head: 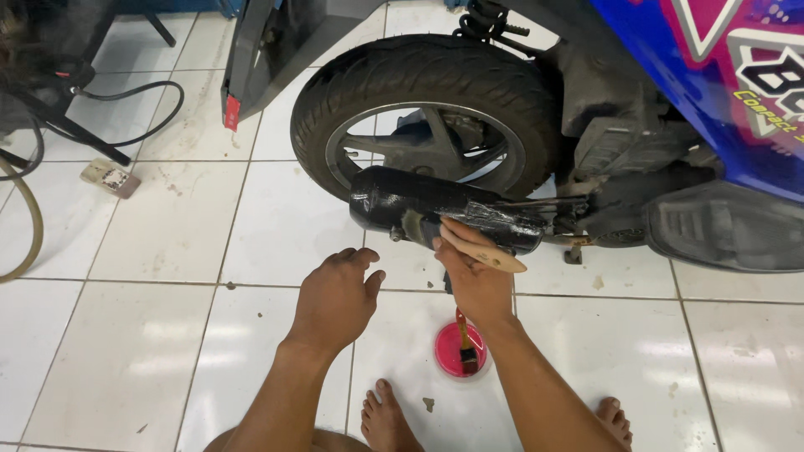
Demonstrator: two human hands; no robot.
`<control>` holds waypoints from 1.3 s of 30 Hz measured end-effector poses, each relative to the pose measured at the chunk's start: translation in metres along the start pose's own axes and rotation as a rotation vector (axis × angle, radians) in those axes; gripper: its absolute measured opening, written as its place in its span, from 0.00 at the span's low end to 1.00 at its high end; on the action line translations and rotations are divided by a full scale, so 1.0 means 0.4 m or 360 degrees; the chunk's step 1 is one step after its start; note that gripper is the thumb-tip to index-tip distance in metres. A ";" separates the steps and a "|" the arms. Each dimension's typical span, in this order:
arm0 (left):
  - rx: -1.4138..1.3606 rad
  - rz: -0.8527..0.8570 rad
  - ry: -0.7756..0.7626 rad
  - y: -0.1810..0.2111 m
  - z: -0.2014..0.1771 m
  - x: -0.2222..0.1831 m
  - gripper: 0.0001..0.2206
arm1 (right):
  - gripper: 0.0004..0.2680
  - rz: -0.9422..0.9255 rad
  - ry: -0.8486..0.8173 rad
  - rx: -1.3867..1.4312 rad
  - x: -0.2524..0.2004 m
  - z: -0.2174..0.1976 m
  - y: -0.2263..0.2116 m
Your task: The person sits on the floor and uses a paintbrush to apply black paint to the exhaust pipe of a blue motorcycle. The person repeatedly dips the brush into a small pink container to reload the paint and carefully coats the exhaust surface.
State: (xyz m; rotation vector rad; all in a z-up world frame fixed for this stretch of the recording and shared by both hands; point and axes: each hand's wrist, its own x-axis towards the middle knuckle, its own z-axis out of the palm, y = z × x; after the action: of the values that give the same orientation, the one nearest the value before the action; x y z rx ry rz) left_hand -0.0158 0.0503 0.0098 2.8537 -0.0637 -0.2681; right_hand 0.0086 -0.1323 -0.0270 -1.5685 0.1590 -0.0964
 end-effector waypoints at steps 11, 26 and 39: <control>-0.0018 0.0017 -0.0023 0.008 -0.004 -0.002 0.13 | 0.11 -0.0094 0.0202 0.0224 0.084 -0.043 0.088; 0.0004 0.0049 -0.0020 0.026 0.002 -0.003 0.13 | 0.10 -0.0234 0.0478 0.0017 0.076 -0.236 0.159; 0.0070 0.0122 -0.0039 0.055 0.022 0.023 0.14 | 0.11 -0.0201 0.0576 0.0158 0.096 -0.265 0.272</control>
State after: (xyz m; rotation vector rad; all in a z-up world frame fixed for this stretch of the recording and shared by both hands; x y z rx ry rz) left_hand -0.0087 0.0264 0.0059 2.8842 -0.1860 -0.2890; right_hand 0.0248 -0.2431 -0.1365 -1.4504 0.3332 -0.4817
